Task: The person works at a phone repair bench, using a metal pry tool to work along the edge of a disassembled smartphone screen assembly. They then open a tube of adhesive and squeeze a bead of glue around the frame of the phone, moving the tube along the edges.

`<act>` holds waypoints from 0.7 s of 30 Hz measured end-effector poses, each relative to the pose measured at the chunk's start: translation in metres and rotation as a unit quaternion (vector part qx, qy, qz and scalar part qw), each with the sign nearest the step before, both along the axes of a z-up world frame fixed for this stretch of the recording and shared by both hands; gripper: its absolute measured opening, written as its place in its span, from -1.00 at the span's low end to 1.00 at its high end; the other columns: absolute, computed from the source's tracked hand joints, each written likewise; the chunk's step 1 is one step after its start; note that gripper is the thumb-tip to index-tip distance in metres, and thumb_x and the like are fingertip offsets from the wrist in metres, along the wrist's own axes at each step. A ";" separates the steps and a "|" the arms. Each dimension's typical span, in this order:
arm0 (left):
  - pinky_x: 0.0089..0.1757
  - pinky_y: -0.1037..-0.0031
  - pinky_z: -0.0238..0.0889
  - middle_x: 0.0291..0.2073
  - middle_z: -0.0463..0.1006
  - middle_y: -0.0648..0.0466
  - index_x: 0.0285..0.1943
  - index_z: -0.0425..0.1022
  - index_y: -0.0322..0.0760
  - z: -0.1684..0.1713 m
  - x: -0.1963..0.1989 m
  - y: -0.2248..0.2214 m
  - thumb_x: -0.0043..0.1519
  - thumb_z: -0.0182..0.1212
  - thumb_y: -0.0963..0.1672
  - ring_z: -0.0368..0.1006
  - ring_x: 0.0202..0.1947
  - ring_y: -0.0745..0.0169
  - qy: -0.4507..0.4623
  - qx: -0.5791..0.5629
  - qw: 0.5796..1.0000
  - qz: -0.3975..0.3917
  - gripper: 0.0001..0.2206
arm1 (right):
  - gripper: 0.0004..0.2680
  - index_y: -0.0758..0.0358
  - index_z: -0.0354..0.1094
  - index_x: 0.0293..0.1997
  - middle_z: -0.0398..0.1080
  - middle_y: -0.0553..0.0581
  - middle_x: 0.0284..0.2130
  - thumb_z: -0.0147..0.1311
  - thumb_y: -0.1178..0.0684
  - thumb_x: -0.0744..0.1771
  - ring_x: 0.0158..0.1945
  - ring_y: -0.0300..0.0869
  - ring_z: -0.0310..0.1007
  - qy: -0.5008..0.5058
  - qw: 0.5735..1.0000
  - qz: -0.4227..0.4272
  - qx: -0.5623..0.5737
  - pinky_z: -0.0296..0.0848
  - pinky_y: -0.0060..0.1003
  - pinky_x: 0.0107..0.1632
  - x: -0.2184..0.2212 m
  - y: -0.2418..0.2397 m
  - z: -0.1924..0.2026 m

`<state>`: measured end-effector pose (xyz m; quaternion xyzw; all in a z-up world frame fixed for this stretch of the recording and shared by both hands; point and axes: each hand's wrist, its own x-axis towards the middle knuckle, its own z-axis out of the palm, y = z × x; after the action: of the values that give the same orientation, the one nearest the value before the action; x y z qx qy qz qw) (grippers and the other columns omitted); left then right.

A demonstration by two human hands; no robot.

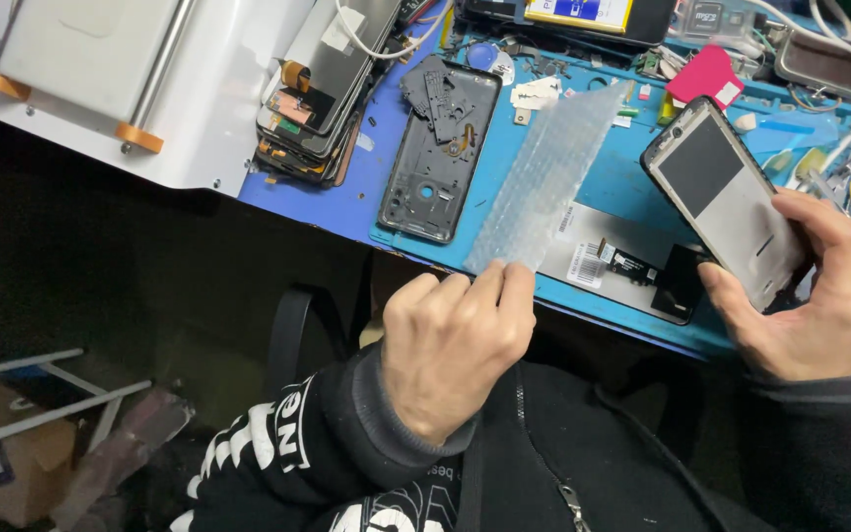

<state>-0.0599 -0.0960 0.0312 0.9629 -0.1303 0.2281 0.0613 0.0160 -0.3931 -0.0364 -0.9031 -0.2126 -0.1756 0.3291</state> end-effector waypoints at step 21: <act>-0.50 0.70 0.10 -0.07 0.64 -0.23 -0.05 0.63 -0.49 -0.033 0.039 0.028 0.18 0.22 -0.21 0.48 -0.43 0.38 -0.211 0.025 0.947 -0.241 -0.78 | -0.50 0.31 -0.04 0.46 0.21 0.17 0.28 -0.05 -0.15 0.39 0.21 -0.10 0.37 0.220 0.957 -0.049 0.181 0.43 -0.19 0.14 0.006 -0.034 0.009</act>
<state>-0.0207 -0.0679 -0.0021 0.8338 -0.3745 0.4009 0.0616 0.0217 -0.4269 -0.0277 -0.8541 -0.0555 -0.0240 0.5165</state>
